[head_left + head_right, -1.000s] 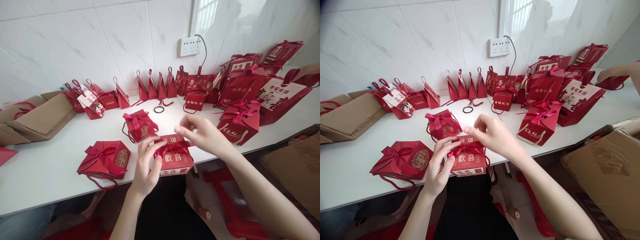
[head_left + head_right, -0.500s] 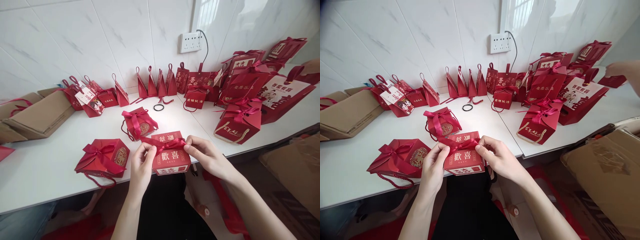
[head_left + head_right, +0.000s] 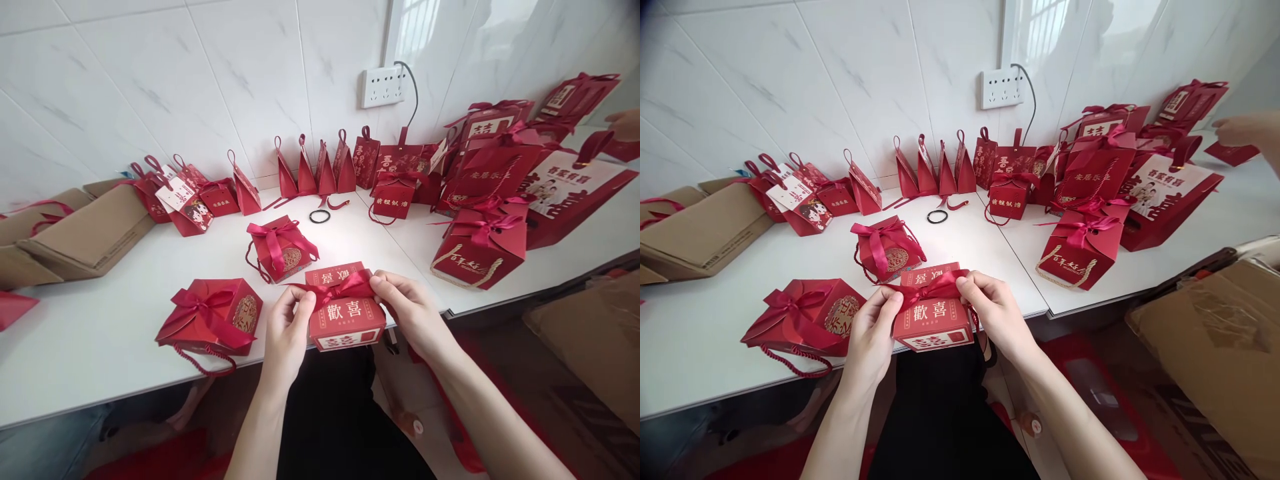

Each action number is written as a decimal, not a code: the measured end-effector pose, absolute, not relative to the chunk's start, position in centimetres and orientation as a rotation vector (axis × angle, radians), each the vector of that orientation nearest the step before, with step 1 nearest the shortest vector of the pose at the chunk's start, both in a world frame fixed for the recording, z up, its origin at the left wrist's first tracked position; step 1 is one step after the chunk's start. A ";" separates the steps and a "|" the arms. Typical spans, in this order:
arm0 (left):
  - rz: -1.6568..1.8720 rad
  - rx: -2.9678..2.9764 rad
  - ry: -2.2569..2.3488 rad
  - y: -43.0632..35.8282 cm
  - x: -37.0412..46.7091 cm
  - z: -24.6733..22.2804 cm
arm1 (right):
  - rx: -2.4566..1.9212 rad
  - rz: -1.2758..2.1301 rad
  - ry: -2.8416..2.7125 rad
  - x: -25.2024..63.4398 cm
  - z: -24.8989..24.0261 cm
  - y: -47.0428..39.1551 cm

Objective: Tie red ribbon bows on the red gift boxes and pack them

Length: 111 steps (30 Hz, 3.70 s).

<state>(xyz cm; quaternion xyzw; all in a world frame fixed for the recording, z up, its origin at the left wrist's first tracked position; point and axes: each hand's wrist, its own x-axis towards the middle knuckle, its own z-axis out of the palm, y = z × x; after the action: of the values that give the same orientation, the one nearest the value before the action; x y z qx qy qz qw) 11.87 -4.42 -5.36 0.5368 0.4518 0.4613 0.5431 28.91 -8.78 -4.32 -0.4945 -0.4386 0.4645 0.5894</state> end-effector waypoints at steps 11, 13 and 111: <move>1.095 1.210 1.020 -4.5 12.1 -5.2 | -1.034 1.123 -0.652 27.6 -5.8 -9.1; 1.097 1.200 1.016 -4.5 12.1 -5.3 | -1.039 1.112 -0.635 27.4 -6.0 -9.0; 1.004 1.136 1.041 -4.5 11.4 -1.4 | -1.527 -0.233 -1.335 23.2 -8.2 -13.9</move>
<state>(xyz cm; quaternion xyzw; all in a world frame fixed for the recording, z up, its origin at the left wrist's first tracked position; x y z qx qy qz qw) 11.38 -4.45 -1.42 0.4912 0.4500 0.4342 0.6064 23.17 -13.94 -8.23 -0.6376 -0.5576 -0.0972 0.5226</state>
